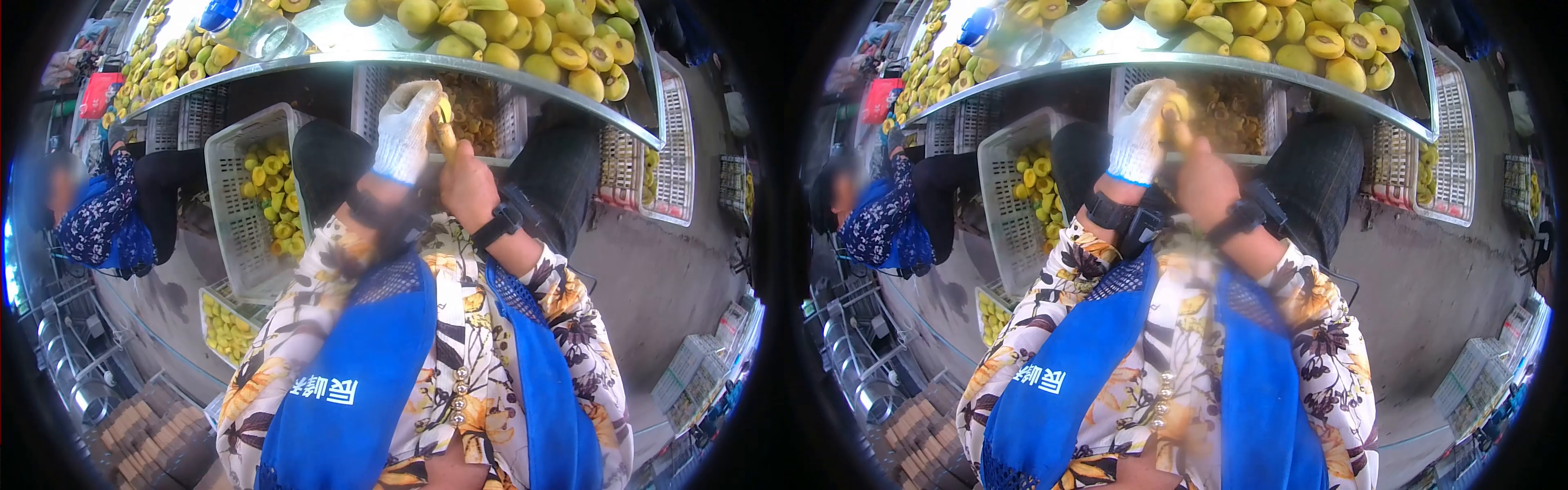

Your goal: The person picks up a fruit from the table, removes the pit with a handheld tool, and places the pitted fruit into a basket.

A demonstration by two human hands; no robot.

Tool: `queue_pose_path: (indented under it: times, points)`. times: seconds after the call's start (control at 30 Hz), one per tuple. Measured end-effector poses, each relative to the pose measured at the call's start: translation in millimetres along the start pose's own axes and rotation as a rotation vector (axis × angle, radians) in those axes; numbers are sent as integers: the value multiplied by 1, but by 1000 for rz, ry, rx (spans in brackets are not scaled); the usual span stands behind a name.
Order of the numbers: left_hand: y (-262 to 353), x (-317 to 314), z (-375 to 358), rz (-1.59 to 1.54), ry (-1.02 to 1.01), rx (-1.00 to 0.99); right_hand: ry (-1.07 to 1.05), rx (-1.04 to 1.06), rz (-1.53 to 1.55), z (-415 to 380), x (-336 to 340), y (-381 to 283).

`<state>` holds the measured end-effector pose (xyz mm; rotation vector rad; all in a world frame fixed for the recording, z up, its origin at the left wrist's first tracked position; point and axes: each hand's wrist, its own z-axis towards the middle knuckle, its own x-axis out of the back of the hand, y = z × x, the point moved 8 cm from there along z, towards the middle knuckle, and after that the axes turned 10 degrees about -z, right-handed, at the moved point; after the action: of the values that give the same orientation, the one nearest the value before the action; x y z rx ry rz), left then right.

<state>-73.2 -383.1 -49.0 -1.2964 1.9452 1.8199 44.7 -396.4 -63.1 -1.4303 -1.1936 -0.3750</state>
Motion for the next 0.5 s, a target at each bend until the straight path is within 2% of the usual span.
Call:
queue_pose_path:
  times: [0.1,0.23,0.27,0.33,0.43,0.5]
  points:
    - [-3,8,6,159,-7,-20,-12,37,80,1,-6,2]
    - [-1,8,11,242,-46,72,-74,56,177,2,-7,2]
    - [1,5,11,225,-85,102,-84,64,104,2,-9,5]
    - [-1,6,12,423,-202,84,-101,83,-45,7,-11,12]
    - [-20,22,16,40,47,241,-86,140,43,9,-9,11]
    - [-15,22,14,245,91,64,-33,131,157,4,-14,8]
